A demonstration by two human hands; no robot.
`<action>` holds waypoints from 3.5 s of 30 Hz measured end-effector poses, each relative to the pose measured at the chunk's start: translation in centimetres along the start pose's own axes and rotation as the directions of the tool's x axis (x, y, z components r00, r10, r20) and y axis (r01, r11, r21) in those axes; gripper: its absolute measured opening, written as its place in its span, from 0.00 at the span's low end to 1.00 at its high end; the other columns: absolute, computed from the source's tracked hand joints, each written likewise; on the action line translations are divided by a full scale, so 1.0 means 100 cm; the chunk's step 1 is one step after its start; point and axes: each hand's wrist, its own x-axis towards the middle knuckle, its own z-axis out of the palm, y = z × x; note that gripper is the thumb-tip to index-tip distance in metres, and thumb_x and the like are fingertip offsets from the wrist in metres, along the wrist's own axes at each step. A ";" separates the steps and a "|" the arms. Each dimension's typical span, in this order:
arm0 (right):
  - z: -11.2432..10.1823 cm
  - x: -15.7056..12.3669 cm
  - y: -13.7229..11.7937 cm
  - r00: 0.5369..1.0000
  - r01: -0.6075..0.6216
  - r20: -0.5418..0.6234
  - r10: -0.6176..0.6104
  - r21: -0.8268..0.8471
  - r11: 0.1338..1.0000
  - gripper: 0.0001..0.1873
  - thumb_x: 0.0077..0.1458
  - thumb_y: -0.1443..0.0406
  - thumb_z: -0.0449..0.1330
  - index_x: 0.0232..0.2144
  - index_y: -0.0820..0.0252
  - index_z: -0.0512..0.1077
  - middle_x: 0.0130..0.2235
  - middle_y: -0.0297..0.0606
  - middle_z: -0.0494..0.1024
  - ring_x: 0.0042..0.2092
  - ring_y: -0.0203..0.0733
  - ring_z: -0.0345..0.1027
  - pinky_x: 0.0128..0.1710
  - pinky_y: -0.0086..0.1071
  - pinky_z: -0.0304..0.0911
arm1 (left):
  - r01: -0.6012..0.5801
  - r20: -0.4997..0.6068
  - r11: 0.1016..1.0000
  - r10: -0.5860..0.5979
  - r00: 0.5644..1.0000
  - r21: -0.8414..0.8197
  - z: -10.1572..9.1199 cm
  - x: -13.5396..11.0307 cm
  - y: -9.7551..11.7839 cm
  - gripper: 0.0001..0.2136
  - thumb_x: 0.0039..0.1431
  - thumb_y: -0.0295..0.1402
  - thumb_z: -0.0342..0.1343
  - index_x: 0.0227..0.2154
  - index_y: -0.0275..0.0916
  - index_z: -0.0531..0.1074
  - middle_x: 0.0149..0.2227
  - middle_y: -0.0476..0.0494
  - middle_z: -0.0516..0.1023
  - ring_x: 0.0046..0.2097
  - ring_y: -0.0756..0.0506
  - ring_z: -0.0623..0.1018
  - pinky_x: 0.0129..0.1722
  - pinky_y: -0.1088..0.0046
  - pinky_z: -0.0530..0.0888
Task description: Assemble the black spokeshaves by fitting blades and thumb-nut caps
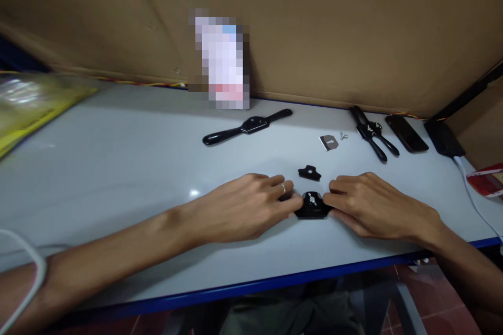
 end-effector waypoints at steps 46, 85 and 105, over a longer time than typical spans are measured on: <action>-0.001 -0.005 0.003 0.993 -0.079 -0.071 0.089 0.137 0.987 0.17 0.64 0.64 0.58 0.54 0.60 0.73 0.40 0.41 0.78 0.36 0.42 0.70 0.34 0.35 0.59 | 0.048 0.027 0.997 -0.047 0.999 -0.052 -0.001 -0.001 0.000 0.09 0.73 0.35 0.44 0.39 0.37 0.67 0.31 0.46 0.74 0.30 0.46 0.73 0.26 0.68 0.65; 0.022 0.010 0.011 0.938 0.099 -0.334 -0.089 0.014 0.995 0.17 0.67 0.69 0.50 0.49 0.57 0.76 0.32 0.36 0.73 0.27 0.34 0.56 0.26 0.31 0.45 | 0.012 0.023 1.000 -0.012 1.000 0.001 -0.001 0.000 0.000 0.07 0.72 0.33 0.46 0.38 0.38 0.66 0.29 0.48 0.73 0.29 0.46 0.73 0.25 0.66 0.64; 0.025 0.011 0.015 0.898 0.102 -0.426 -0.112 -0.046 0.994 0.16 0.69 0.67 0.50 0.44 0.57 0.78 0.28 0.33 0.70 0.26 0.33 0.52 0.25 0.31 0.41 | 0.017 -0.039 1.000 -0.018 0.999 -0.016 0.001 -0.002 0.000 0.06 0.68 0.25 0.46 0.35 0.40 0.64 0.29 0.49 0.72 0.29 0.47 0.70 0.26 0.68 0.60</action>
